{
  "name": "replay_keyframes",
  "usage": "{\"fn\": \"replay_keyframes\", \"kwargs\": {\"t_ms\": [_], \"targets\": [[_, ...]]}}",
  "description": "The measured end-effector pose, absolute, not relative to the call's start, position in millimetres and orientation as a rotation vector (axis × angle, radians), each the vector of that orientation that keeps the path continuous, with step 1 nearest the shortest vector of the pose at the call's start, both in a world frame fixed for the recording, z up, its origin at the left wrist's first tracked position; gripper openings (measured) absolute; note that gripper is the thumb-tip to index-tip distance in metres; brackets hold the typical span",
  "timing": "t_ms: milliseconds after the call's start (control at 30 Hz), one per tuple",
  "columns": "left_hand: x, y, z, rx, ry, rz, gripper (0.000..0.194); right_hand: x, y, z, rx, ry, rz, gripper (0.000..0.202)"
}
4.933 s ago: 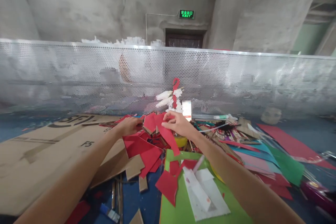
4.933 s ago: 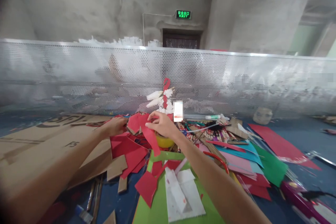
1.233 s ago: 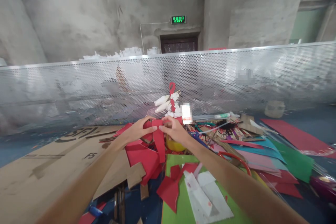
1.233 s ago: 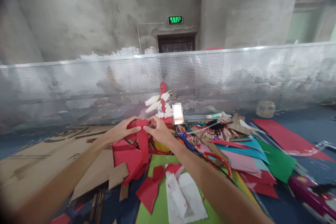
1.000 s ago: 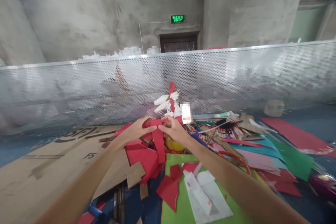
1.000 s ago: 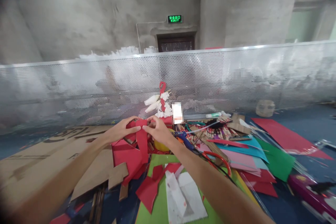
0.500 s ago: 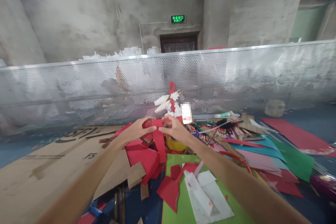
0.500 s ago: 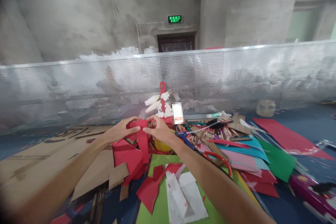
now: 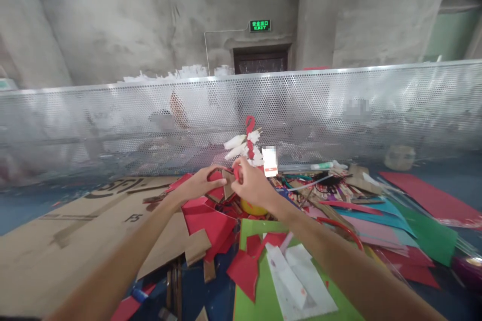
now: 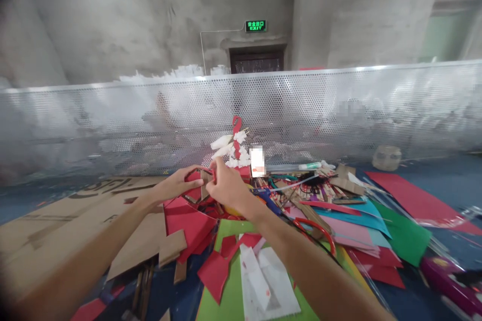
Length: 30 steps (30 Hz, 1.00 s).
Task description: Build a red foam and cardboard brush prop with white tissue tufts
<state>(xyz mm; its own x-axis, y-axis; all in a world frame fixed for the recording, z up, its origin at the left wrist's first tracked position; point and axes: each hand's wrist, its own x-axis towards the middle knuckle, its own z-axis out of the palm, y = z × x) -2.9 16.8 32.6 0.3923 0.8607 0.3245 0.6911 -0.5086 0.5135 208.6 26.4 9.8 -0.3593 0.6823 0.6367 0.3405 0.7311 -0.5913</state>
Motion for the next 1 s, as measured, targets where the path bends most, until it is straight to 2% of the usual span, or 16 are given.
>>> {"fn": "replay_keyframes", "kwargs": {"t_ms": [267,400,533,733,867,1000], "targets": [[-8.0,23.3,28.3,2.4,1.381,0.813,0.053,198.5,17.8,1.8,-0.602,-2.024,0.688,0.029],[-6.8,20.6,29.4,2.395,1.382,0.826,0.054,202.5,28.1,-1.1,-0.628,-2.008,0.53,0.032],[-6.9,19.5,30.6,2.386,1.338,0.816,0.053,204.2,36.7,-6.2,-0.696,-1.89,0.447,0.047],[-10.0,22.7,26.2,2.415,1.396,0.792,0.058,200.0,54.6,-20.3,-0.664,-1.811,0.87,0.045],[-12.2,25.2,24.2,2.417,1.442,0.781,0.065,198.8,60.4,-22.8,-0.634,-1.765,1.003,0.045],[-12.2,24.7,26.7,2.387,1.43,0.769,0.066,203.1,55.5,-15.3,-0.652,-1.732,1.091,0.033]]}}
